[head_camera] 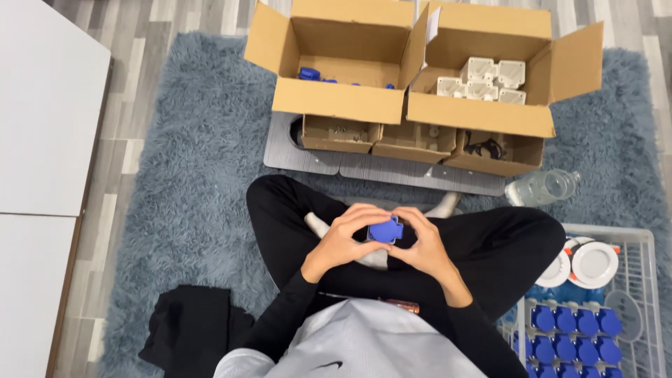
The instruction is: Assembling small plastic electrical components using a screwdriver while sitting on the floor.
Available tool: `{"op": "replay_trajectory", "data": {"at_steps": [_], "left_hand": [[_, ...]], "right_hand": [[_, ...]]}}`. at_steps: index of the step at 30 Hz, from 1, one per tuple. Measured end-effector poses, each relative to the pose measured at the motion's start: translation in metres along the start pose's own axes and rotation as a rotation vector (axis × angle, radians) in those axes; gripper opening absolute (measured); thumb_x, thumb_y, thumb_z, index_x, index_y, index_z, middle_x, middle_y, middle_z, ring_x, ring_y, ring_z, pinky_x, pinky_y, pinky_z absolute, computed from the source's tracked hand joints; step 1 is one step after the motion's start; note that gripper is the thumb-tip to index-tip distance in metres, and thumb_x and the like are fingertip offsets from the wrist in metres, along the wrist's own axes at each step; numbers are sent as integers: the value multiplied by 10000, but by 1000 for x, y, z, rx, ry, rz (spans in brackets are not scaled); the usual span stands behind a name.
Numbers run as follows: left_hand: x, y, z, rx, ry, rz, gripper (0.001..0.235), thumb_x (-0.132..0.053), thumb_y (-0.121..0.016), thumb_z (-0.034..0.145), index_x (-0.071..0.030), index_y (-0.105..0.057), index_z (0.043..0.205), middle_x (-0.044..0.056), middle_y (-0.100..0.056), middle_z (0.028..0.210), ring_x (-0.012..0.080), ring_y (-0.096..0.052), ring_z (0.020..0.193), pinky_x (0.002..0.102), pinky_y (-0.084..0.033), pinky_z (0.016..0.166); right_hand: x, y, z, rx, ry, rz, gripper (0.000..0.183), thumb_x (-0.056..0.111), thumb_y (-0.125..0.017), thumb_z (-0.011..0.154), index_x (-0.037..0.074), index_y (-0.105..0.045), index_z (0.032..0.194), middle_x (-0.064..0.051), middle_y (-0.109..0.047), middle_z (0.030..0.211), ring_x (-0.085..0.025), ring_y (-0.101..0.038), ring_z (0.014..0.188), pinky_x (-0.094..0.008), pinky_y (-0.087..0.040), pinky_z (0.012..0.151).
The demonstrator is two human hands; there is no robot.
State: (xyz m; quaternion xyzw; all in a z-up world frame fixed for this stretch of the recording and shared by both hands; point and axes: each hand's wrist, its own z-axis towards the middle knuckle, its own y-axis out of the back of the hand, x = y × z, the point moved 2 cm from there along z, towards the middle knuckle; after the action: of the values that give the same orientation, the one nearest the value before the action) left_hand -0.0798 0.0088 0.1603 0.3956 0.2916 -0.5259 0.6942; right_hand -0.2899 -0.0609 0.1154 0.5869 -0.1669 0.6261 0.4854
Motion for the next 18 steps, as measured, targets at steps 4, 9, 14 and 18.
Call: {"op": "replay_trajectory", "data": {"at_steps": [4,9,14,18], "left_hand": [[9,-2,-2,-15,30,-51,506,-250,-981,831,-54,-795,1259,124,-805,1251,382,-749,1175,505,-592,1036],[19,-3,-7,-30,78,-80,523,-242,-992,814,-56,-791,1260,119,-803,1271,366,-742,1203,497,-572,1062],[40,0,-17,-42,255,-211,653,-275,-982,838,-58,-717,1394,128,-735,1393,346,-692,1292,492,-548,1099],[67,-4,-33,-38,608,-478,625,-276,-801,1028,-50,-575,1565,156,-635,1496,275,-605,1362,453,-515,1139]], "right_hand": [[4,-2,6,-23,37,30,664,111,-1012,681,-30,-726,1263,-205,-743,1221,-381,-767,1081,-453,-640,922],[5,0,13,-24,48,12,660,81,-1024,645,-8,-758,1243,-173,-763,1206,-347,-782,1072,-429,-641,922],[8,-4,26,6,51,-5,667,93,-1024,651,50,-786,1273,-129,-777,1218,-315,-786,1085,-417,-634,946],[28,-15,42,54,132,-37,608,121,-996,720,93,-793,1293,-135,-768,1247,-341,-773,1130,-449,-615,974]]}}
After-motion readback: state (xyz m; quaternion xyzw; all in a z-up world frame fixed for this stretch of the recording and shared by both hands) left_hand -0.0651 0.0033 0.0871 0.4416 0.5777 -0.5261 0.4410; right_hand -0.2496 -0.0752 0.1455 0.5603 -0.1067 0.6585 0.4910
